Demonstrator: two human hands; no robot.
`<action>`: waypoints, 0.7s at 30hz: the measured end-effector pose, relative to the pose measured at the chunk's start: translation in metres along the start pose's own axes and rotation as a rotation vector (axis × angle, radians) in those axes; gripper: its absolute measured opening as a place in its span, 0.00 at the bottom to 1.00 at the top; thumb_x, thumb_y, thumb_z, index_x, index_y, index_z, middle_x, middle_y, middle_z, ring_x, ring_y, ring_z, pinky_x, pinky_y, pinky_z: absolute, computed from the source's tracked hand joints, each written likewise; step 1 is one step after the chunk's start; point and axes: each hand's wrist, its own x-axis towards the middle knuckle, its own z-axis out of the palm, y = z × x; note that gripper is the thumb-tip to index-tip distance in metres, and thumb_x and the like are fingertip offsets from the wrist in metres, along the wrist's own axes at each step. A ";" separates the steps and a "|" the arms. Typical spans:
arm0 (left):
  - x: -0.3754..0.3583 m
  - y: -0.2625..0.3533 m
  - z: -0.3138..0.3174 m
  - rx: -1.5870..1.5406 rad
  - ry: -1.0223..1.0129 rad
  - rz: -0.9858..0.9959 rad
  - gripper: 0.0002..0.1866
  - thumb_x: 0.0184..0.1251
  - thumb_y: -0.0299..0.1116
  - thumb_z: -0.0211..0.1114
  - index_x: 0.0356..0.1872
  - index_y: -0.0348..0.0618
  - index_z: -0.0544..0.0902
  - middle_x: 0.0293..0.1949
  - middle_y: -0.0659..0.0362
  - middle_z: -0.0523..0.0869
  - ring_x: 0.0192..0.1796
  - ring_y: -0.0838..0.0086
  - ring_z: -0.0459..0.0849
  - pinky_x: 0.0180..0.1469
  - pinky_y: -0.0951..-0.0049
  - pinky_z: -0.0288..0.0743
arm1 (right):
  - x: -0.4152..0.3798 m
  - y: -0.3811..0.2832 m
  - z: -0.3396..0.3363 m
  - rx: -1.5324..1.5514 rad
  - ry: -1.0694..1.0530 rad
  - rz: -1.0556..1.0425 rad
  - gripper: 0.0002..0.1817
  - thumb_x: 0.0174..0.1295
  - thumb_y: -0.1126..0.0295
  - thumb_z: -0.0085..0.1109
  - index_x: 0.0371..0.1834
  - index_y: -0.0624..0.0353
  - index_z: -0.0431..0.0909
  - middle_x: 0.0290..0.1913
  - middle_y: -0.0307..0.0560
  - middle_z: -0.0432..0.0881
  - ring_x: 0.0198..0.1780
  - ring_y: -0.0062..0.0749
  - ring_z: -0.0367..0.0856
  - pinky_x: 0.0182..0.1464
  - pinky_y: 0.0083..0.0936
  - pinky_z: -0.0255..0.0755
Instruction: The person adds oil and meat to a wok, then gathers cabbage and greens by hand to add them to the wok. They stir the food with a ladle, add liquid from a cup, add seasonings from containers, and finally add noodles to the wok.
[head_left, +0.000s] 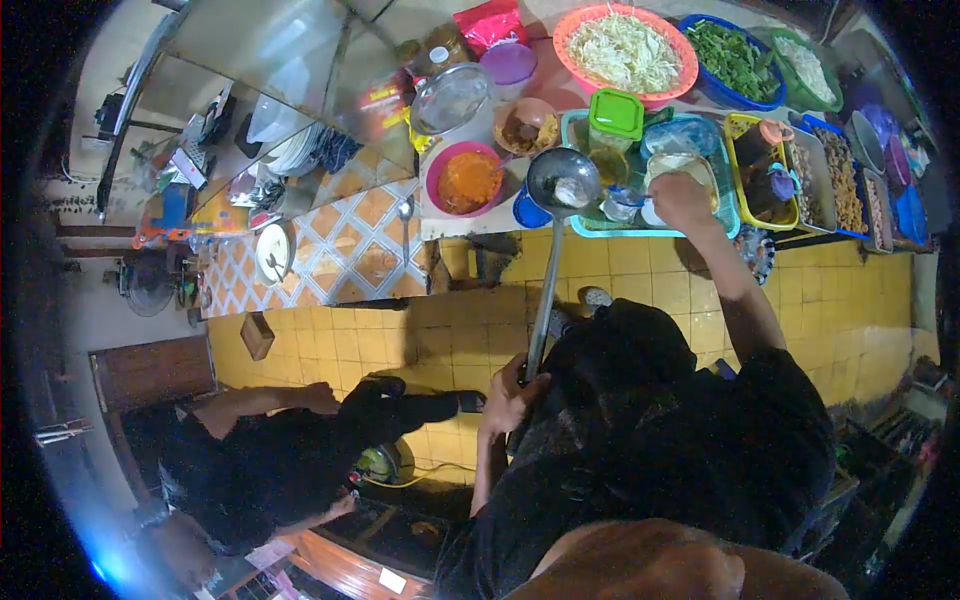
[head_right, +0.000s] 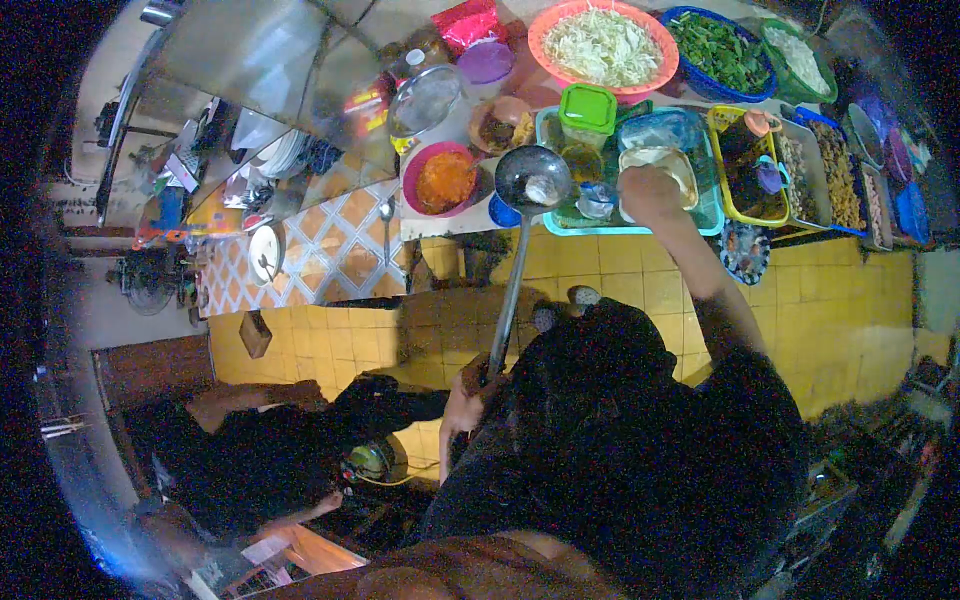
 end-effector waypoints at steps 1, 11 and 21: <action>0.001 0.003 0.000 0.000 -0.002 0.001 0.21 0.56 0.42 0.65 0.42 0.33 0.76 0.30 0.50 0.81 0.32 0.70 0.77 0.37 0.67 0.70 | -0.002 0.003 0.001 0.074 0.035 0.042 0.06 0.49 0.70 0.55 0.23 0.52 0.82 0.26 0.51 0.82 0.31 0.46 0.82 0.34 0.42 0.75; 0.002 0.012 -0.007 -0.061 -0.052 -0.084 0.21 0.55 0.40 0.65 0.45 0.34 0.76 0.28 0.52 0.80 0.30 0.71 0.76 0.34 0.68 0.70 | 0.000 -0.015 -0.010 -0.067 -0.005 0.003 0.05 0.46 0.69 0.57 0.24 0.54 0.81 0.29 0.48 0.83 0.33 0.40 0.84 0.31 0.36 0.78; 0.002 0.023 -0.010 -0.039 -0.098 -0.053 0.18 0.58 0.36 0.63 0.45 0.33 0.76 0.32 0.47 0.83 0.35 0.66 0.79 0.40 0.68 0.70 | 0.010 -0.042 -0.026 -0.035 -0.162 -0.076 0.09 0.53 0.69 0.53 0.27 0.56 0.83 0.33 0.54 0.84 0.37 0.44 0.85 0.36 0.39 0.80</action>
